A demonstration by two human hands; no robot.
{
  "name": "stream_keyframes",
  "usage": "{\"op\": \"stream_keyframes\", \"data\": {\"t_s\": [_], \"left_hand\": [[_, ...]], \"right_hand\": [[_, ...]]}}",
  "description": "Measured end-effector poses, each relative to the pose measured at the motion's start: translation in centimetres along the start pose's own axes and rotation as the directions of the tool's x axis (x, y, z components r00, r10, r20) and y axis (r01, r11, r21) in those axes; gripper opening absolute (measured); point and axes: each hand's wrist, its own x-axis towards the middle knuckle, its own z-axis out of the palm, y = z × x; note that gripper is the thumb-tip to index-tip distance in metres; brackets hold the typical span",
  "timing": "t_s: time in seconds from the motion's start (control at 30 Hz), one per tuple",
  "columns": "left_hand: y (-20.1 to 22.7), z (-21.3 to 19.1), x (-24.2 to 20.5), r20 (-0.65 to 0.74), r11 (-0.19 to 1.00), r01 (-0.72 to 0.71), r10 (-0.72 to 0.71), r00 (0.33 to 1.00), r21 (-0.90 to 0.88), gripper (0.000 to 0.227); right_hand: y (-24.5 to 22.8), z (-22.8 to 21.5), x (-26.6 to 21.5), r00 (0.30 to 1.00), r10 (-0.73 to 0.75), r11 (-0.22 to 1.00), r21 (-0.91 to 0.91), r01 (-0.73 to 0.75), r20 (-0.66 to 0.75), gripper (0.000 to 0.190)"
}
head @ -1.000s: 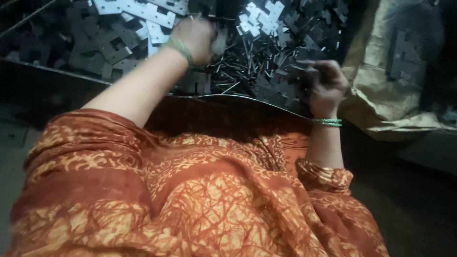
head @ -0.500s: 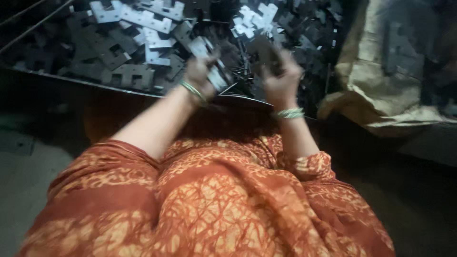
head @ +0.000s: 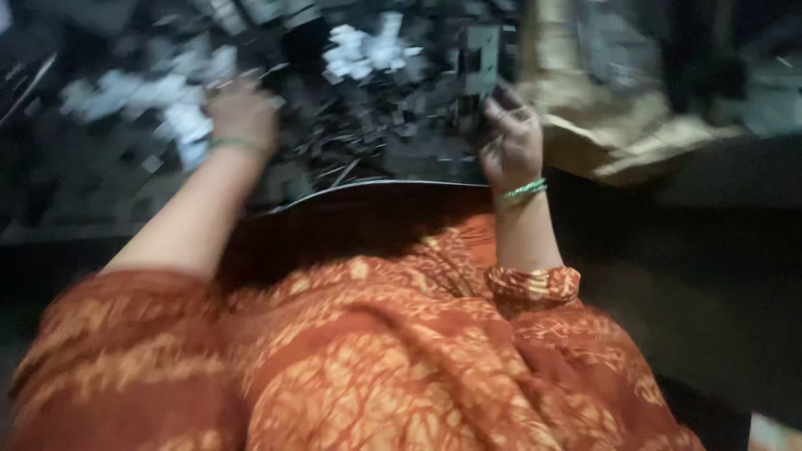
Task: The person repeatedly picks up small metal brackets and pins from a large pile on a table and transfers them into a nearby sack. The hands work continuously, scooping and moving parts from the table into the sack.
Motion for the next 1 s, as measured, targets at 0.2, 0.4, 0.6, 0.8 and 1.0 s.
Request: {"op": "stream_keyframes", "data": {"t_s": [0.2,0.4,0.6,0.8,1.0], "left_hand": [[1.2,-0.5,-3.6,0.047,0.978,-0.195,0.198,0.979,-0.074,0.035],[1.9,-0.5,-7.1,-0.196,-0.11,-0.188,0.068,0.978,-0.976,0.051],[0.7,0.7,-0.6,0.072,-0.123,0.064,-0.063,0.995,-0.99,0.035],[7.3,-4.1,-0.6,0.171,0.913,-0.15,0.228,0.959,-0.379,0.025],[10.2,-2.5,-1.6,0.169,0.898,-0.407,0.433,0.886,-0.165,0.022]], "right_hand": [[-10.7,-13.2,6.9,0.341,-0.79,-0.502,-0.857,0.116,0.509,0.037],[-14.5,-21.3,12.3,0.796,-0.497,-0.699,-0.703,-0.133,0.344,0.046],[-2.1,-7.5,10.2,0.882,-0.17,-0.526,-0.798,0.295,0.439,0.036],[10.3,-1.3,5.2,0.867,0.377,-0.45,-0.753,0.48,0.327,0.046],[7.9,-3.2,2.8,0.882,0.343,-0.312,-0.846,0.432,0.323,0.043]]}}
